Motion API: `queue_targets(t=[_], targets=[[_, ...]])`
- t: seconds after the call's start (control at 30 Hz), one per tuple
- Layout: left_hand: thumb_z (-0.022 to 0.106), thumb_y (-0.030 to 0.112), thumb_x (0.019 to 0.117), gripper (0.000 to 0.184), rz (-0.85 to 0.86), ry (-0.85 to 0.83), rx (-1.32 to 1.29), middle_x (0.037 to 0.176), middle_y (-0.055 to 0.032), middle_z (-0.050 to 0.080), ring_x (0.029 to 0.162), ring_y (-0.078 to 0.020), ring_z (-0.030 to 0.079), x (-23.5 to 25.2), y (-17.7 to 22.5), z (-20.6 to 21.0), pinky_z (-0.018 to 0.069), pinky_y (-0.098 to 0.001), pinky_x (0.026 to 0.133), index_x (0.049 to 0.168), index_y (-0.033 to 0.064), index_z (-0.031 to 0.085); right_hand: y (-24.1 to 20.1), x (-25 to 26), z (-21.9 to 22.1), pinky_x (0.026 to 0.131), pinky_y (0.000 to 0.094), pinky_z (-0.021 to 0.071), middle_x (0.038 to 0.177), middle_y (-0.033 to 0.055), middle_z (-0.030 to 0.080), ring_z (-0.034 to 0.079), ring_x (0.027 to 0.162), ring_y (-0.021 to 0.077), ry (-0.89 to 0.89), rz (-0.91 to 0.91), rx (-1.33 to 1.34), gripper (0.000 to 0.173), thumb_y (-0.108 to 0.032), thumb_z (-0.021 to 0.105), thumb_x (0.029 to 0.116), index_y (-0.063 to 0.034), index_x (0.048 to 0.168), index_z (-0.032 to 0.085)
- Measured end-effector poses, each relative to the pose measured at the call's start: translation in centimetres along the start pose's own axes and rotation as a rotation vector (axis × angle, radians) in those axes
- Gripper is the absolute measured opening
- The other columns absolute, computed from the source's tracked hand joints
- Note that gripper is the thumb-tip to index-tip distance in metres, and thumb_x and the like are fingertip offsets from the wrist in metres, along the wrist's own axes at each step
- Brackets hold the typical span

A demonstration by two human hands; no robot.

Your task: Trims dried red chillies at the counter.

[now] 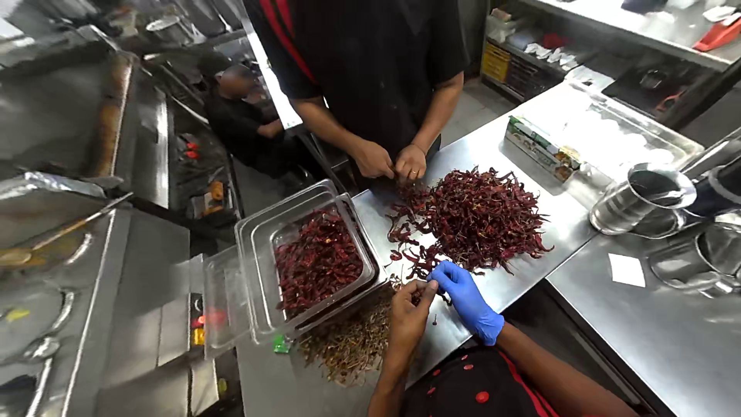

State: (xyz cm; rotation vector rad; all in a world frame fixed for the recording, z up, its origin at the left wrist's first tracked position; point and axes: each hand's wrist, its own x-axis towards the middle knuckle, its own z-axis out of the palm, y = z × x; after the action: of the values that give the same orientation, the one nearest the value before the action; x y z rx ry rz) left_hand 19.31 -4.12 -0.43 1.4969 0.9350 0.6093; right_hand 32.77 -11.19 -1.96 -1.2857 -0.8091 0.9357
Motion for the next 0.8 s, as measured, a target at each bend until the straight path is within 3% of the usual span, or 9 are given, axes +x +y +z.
queue_targets(t=[0.17,0.3,0.4,0.47,0.53,0.6,0.7,0.77,0.8], targets=[[0.059,0.014,0.1008,0.022,-0.111,-0.049,-0.311,0.066,-0.0055,0.057,0.052,-0.0110,0.051,0.4,0.4,0.2,0.0465,-0.0254,0.048,0.086,-0.0006,0.067,0.9,1.4,-0.5,0.062,0.0333,0.0488,0.074,0.0022,0.059,0.057,0.067,0.0144,0.027,-0.121,-0.271,0.026,-0.027,0.060,0.1012,-0.0099,0.083,0.067],[0.064,0.021,0.0944,0.022,-0.087,-0.071,0.299,0.061,0.0008,0.054,0.054,-0.0118,0.051,0.6,-0.5,-1.3,0.0447,-0.0318,0.053,0.076,0.0087,0.066,1.8,0.4,0.5,0.076,0.0430,0.0543,0.081,0.0039,0.065,0.066,0.082,0.0223,0.003,-0.504,-1.048,0.016,-0.017,0.058,0.0964,-0.0110,0.084,0.067],[0.061,0.031,0.0931,0.026,-0.116,-0.174,0.823,0.069,-0.0039,0.060,0.069,-0.0208,0.061,-0.6,1.0,-2.3,0.0517,-0.0452,0.068,0.079,0.0097,0.066,2.5,-0.9,1.9,0.072,0.0462,0.0535,0.078,0.0048,0.065,0.065,0.078,0.0261,-0.062,-0.554,-1.240,0.004,-0.010,0.068,0.0814,-0.0119,0.084,0.066],[0.060,0.033,0.0945,0.027,-0.113,-0.227,0.915,0.072,-0.0048,0.062,0.072,-0.0223,0.063,-1.4,2.3,-3.3,0.0523,-0.0465,0.070,0.081,0.0101,0.067,3.4,-0.7,1.5,0.072,0.0483,0.0538,0.081,0.0073,0.066,0.066,0.080,0.0290,-0.067,-0.513,-1.281,0.007,-0.009,0.070,0.0813,-0.0102,0.088,0.068],[0.060,0.030,0.0972,0.025,-0.055,-0.204,0.892,0.075,-0.0055,0.065,0.073,-0.0221,0.065,-1.8,4.3,-5.4,0.0555,-0.0480,0.071,0.087,0.0099,0.071,4.7,0.1,0.0,0.075,0.0487,0.0548,0.085,0.0083,0.068,0.067,0.083,0.0280,-0.041,-0.351,-1.139,0.007,-0.011,0.063,0.0909,-0.0092,0.090,0.070],[0.059,0.026,0.1012,0.024,0.008,-0.113,0.882,0.082,-0.0100,0.069,0.077,-0.0267,0.067,-1.4,7.1,-8.6,0.0568,-0.0536,0.074,0.095,0.0075,0.073,5.4,0.4,-2.0,0.070,0.0461,0.0549,0.082,0.0079,0.065,0.065,0.077,0.0231,-0.049,-0.031,-0.737,0.025,-0.024,0.054,0.1038,-0.0082,0.091,0.069],[0.058,0.031,0.1044,0.029,0.149,0.120,1.017,0.097,-0.0176,0.069,0.088,-0.0359,0.068,0.7,9.8,-13.8,0.0554,-0.0615,0.078,0.105,0.0045,0.069,7.2,-0.4,-4.3,0.055,0.0272,0.0417,0.071,-0.0003,0.053,0.048,0.059,0.0098,-0.104,0.328,-0.047,0.026,-0.033,0.052,0.1044,-0.0134,0.091,0.064],[0.062,0.037,0.1018,0.045,0.249,0.338,1.128,0.126,-0.0276,0.060,0.116,-0.0480,0.059,2.7,9.5,-16.2,0.0474,-0.0688,0.096,0.129,0.0008,0.060,7.3,-0.7,-4.4,0.053,0.0212,0.0417,0.070,-0.0027,0.051,0.047,0.058,0.0064,-0.111,0.505,0.277,0.023,-0.024,0.047,0.1053,-0.0131,0.088,0.059],[0.063,0.040,0.0999,0.062,0.276,0.437,1.154,0.145,-0.0319,0.047,0.134,-0.0538,0.045,3.1,9.3,-16.5,0.0368,-0.0717,0.107,0.145,0.0001,0.049,7.2,-0.9,-4.2,0.054,0.0211,0.0426,0.070,-0.0025,0.051,0.048,0.058,0.0068,-0.101,0.570,0.376,0.024,-0.021,0.044,0.1055,-0.0130,0.086,0.056]])
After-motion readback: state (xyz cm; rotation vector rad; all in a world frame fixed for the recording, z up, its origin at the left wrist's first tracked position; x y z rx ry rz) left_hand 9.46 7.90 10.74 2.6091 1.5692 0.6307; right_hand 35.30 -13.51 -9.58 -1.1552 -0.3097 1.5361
